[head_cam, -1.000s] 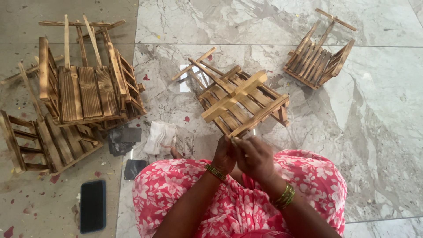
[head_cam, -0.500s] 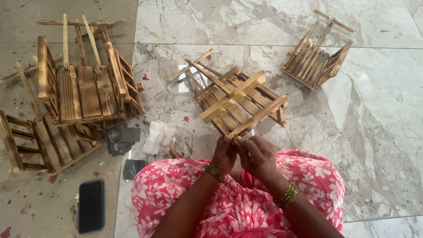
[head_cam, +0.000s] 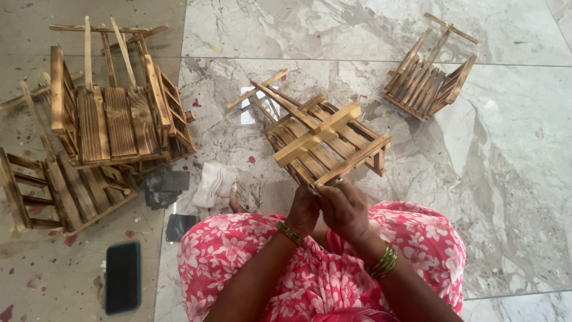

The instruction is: The person sits on the floor assembling small wooden chairs, fitting slats and frame pieces together by hand. They turn the chair over, press joints into place, and reposition the piece repeatedly while working on it in their lap.

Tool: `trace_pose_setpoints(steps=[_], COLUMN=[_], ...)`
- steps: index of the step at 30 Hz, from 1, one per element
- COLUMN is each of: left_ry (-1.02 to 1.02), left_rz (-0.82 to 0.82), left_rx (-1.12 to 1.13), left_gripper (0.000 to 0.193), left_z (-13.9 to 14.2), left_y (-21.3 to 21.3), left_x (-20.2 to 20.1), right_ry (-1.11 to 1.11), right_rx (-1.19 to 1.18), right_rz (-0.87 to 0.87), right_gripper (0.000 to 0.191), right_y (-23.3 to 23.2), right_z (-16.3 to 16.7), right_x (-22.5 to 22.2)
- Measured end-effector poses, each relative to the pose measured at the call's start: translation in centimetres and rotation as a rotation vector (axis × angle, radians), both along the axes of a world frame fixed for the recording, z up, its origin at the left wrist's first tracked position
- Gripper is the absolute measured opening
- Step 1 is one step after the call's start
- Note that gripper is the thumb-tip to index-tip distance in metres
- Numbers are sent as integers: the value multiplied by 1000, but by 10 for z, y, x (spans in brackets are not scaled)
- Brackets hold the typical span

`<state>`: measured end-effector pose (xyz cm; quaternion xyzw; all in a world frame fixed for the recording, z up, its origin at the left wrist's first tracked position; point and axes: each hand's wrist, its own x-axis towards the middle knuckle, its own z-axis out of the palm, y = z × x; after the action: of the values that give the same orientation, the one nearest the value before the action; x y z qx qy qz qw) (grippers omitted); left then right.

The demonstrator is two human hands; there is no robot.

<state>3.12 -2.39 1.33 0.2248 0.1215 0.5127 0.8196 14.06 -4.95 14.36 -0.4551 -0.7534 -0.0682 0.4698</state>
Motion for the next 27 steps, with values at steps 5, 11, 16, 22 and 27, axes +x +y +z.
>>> trace_pose_setpoints(steps=[5, 11, 16, 22, 27], left_ry=[205, 776, 1454, 1740, 2055], left_rz=[-11, -123, -82, -2, -268], left_rx=[-26, 205, 534, 962, 1178], left_gripper=[37, 57, 62, 39, 17], left_z=[16, 59, 122, 191, 197], left_y=[5, 16, 32, 32, 32], left_x=[2, -21, -38, -39, -7], right_ry=[64, 317, 650, 497, 1069], right_rx=[-80, -268, -678, -538, -568], right_rz=[-382, -189, -152, -159, 167], right_gripper=[15, 8, 12, 12, 8], right_y=[39, 39, 10, 2, -4], right_z=[-1, -23, -63, -79, -90], right_x=[73, 110, 68, 46, 40])
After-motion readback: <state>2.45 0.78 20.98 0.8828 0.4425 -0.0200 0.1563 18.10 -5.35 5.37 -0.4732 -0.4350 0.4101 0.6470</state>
